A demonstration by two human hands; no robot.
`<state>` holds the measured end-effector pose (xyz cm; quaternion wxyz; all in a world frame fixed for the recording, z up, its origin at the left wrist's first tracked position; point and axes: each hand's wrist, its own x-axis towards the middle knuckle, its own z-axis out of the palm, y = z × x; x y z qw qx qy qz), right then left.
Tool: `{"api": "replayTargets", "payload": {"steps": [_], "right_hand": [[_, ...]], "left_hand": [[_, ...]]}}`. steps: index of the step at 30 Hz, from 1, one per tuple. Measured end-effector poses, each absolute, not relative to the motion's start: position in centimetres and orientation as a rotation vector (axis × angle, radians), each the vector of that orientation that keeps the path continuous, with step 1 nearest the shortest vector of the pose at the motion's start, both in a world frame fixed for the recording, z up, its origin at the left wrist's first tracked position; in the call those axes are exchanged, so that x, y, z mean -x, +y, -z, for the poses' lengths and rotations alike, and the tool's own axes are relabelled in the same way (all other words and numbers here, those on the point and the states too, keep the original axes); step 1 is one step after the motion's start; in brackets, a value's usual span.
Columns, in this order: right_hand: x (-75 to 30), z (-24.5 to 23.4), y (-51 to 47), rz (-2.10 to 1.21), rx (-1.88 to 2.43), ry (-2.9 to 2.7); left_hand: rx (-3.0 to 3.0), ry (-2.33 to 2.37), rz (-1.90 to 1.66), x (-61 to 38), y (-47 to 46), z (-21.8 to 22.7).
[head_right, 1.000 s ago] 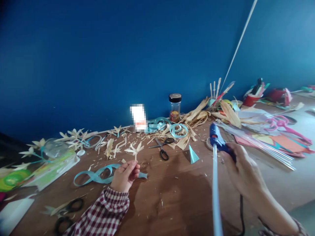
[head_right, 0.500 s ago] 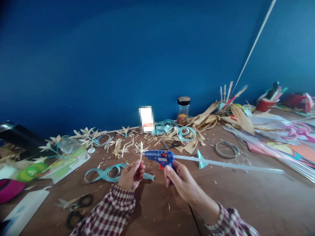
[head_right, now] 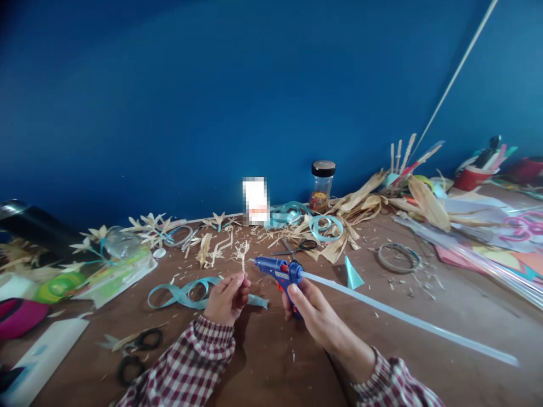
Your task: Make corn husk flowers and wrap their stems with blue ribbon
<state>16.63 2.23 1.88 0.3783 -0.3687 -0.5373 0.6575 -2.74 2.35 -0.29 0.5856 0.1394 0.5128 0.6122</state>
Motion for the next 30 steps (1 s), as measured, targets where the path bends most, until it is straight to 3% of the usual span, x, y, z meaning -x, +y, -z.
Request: {"api": "replayTargets", "payload": {"steps": [4, 9, 17, 30], "right_hand": [[-16.9, -1.9, 2.0, -1.692, 0.940, -1.415], [-18.5, -3.2, 1.1, -1.668, 0.960, -1.442], [-21.2, -3.2, -0.4, -1.382, 1.159, -1.775], [-19.4, -0.6, -1.2, -1.653, 1.349, -1.591]], "left_hand": [[-0.489, 1.287, -1.471, 3.2, 2.3, 0.2], [-0.756, 1.439, -1.275, 3.8, 2.3, 0.5], [-0.656, 1.395, -1.202, 3.8, 2.5, 1.1], [-0.556, 1.301, -1.333, 3.4, 2.0, 1.7]]}}
